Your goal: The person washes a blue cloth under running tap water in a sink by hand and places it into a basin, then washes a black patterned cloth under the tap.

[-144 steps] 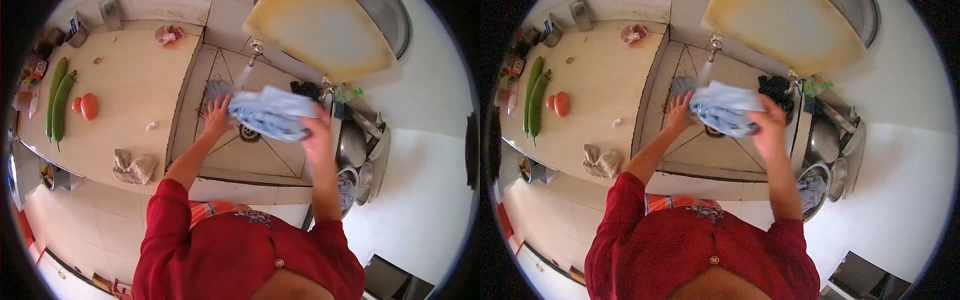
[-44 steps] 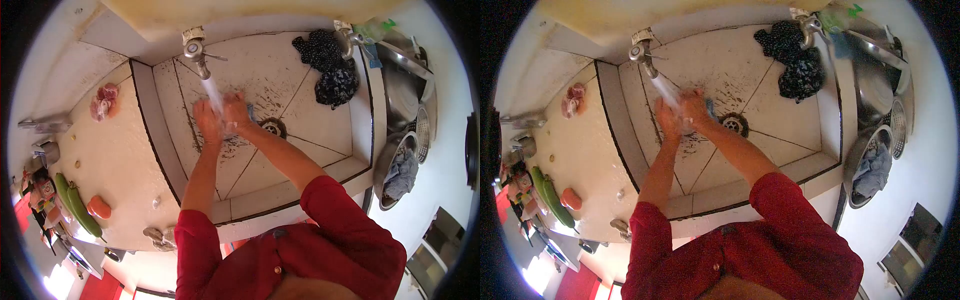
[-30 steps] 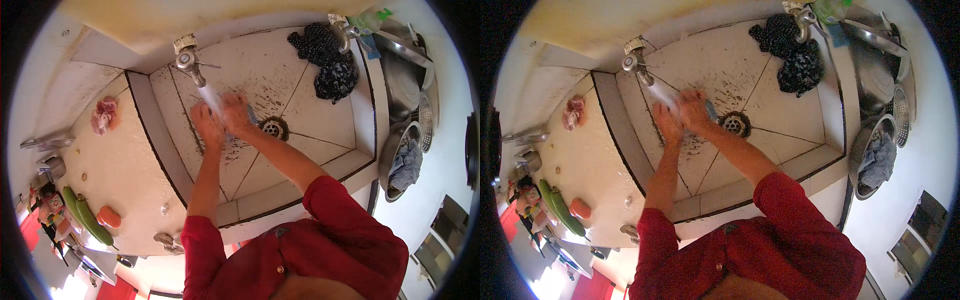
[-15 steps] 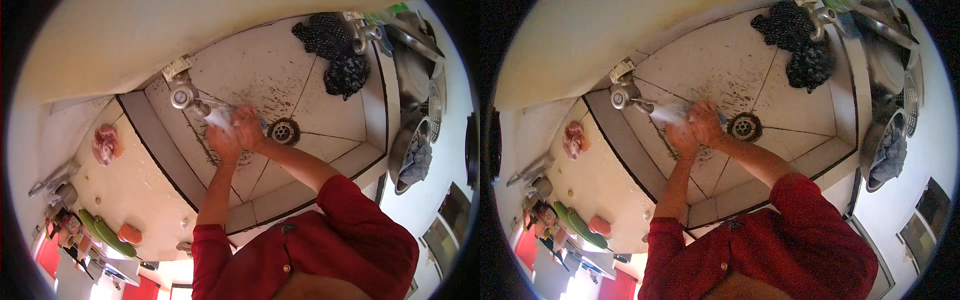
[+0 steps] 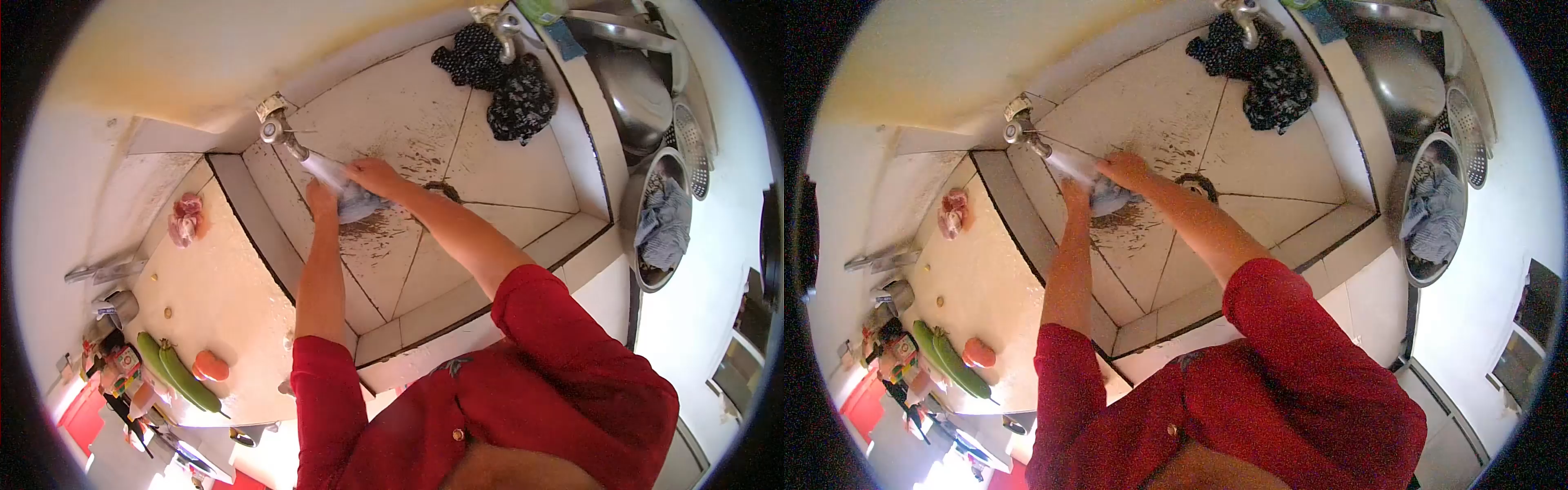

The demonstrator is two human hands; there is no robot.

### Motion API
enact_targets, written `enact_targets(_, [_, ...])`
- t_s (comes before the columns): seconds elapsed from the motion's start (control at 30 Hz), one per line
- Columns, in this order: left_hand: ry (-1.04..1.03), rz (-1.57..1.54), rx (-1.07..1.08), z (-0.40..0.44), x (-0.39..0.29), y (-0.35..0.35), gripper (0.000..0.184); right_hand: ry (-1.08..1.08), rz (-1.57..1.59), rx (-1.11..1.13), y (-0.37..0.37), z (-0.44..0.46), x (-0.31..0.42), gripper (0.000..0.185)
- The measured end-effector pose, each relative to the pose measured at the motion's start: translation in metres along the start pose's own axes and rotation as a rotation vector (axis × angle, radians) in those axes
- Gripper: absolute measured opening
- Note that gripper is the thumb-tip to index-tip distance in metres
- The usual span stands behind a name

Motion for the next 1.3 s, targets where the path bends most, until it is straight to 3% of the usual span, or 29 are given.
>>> enact_targets(0.03, [0.245, -0.221, -0.126, -0.005, 0.008, 0.002, 0.043, 0.021, 0.232, 0.007, 0.008, -0.009, -0.001, 0.051])
enact_targets(0.13, [0.727, -0.702, -0.337, -0.033, 0.030, 0.002, 0.054, 0.069, 0.092, 0.034, 0.033, -0.061, 0.005, 0.062])
enact_targets(0.23, [0.782, -0.757, -0.324, -0.062, 0.019, 0.013, 0.058, -0.036, 0.088, 0.022, 0.031, -0.069, -0.009, 0.065])
enact_targets(0.33, [0.490, -0.584, -0.353, -0.091, -0.034, 0.044, 0.057, -0.089, 0.099, -0.056, 0.040, -0.087, 0.011, 0.059])
enact_targets(0.37, [0.420, -0.573, -0.382, -0.099, -0.044, 0.055, 0.056, 0.013, 0.159, -0.087, 0.049, -0.098, 0.028, 0.053])
enact_targets(0.43, [0.333, -0.710, -0.509, -0.100, -0.041, 0.079, 0.053, 0.224, 0.278, -0.144, 0.076, -0.124, 0.069, 0.040])
enact_targets(0.53, [0.259, -0.844, -0.644, -0.119, -0.075, 0.107, 0.049, 0.186, 0.618, -0.020, 0.100, -0.143, 0.095, 0.025])
enact_targets(0.6, [0.257, -0.870, -0.753, -0.138, -0.106, 0.123, 0.047, 0.304, 0.632, -0.074, 0.108, -0.146, 0.102, 0.022])
enact_targets(0.67, [0.099, -0.377, -0.613, -0.138, -0.092, 0.127, 0.047, 0.443, 0.473, -0.135, 0.115, -0.151, 0.115, 0.023])
enact_targets(0.73, [-0.037, 0.122, -0.443, -0.144, -0.058, 0.117, 0.047, 0.447, -0.070, -0.246, 0.111, -0.121, 0.089, 0.028])
enact_targets(0.8, [-0.002, 0.016, -0.334, -0.162, -0.005, 0.094, 0.044, 0.436, -0.463, -0.320, 0.097, -0.095, 0.049, 0.043])
enact_targets(0.9, [-0.008, -0.126, -0.285, -0.175, 0.023, 0.075, 0.050, 0.453, -0.482, -0.297, 0.048, -0.059, 0.024, 0.056])
enact_targets(0.93, [-0.017, -0.171, -0.287, -0.178, 0.025, 0.068, 0.054, 0.198, -0.676, -0.261, 0.029, -0.081, 0.046, 0.061])
enact_targets(1.03, [0.444, -0.424, -0.117, -0.179, -0.048, 0.072, 0.074, 0.114, -0.857, -0.171, -0.002, -0.059, 0.028, 0.056])
enact_targets(1.07, [0.535, -0.581, -0.107, -0.174, -0.045, 0.069, 0.071, 0.027, -0.674, -0.050, -0.002, -0.050, 0.031, 0.046])
enact_targets(1.1, [0.624, -0.738, -0.081, -0.168, -0.041, 0.061, 0.068, 0.128, -0.503, -0.006, -0.005, -0.051, 0.033, 0.039])
enact_targets(1.17, [0.616, -1.064, 0.094, -0.146, -0.021, 0.033, 0.067, 0.416, -0.223, 0.029, -0.010, -0.074, 0.052, 0.030])
enact_targets(1.2, [0.515, -1.235, 0.228, -0.131, 0.012, 0.013, 0.069, 0.611, -0.120, 0.037, -0.015, -0.100, 0.076, 0.026])
enact_targets(1.23, [0.415, -1.405, 0.361, -0.116, 0.031, -0.001, 0.072, 0.783, -0.243, -0.042, -0.016, -0.135, 0.106, 0.023])
enact_targets(1.27, [0.107, -1.135, 0.392, -0.116, 0.014, 0.002, 0.063, 0.954, -0.372, -0.113, -0.018, -0.161, 0.128, 0.020])
enact_targets(1.3, [-0.193, -0.766, 0.342, -0.119, -0.007, 0.007, 0.055, 0.936, -0.425, -0.095, -0.023, -0.161, 0.127, 0.017])
Point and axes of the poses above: each hand's wrist, its own z-axis towards the middle knuckle, its own y-axis out of the back of the hand, x = y × z, the point moved 4 cm from there along z, towards the middle knuckle, and after that the axes turned 8 degrees about -y, right-handed, at the moved point
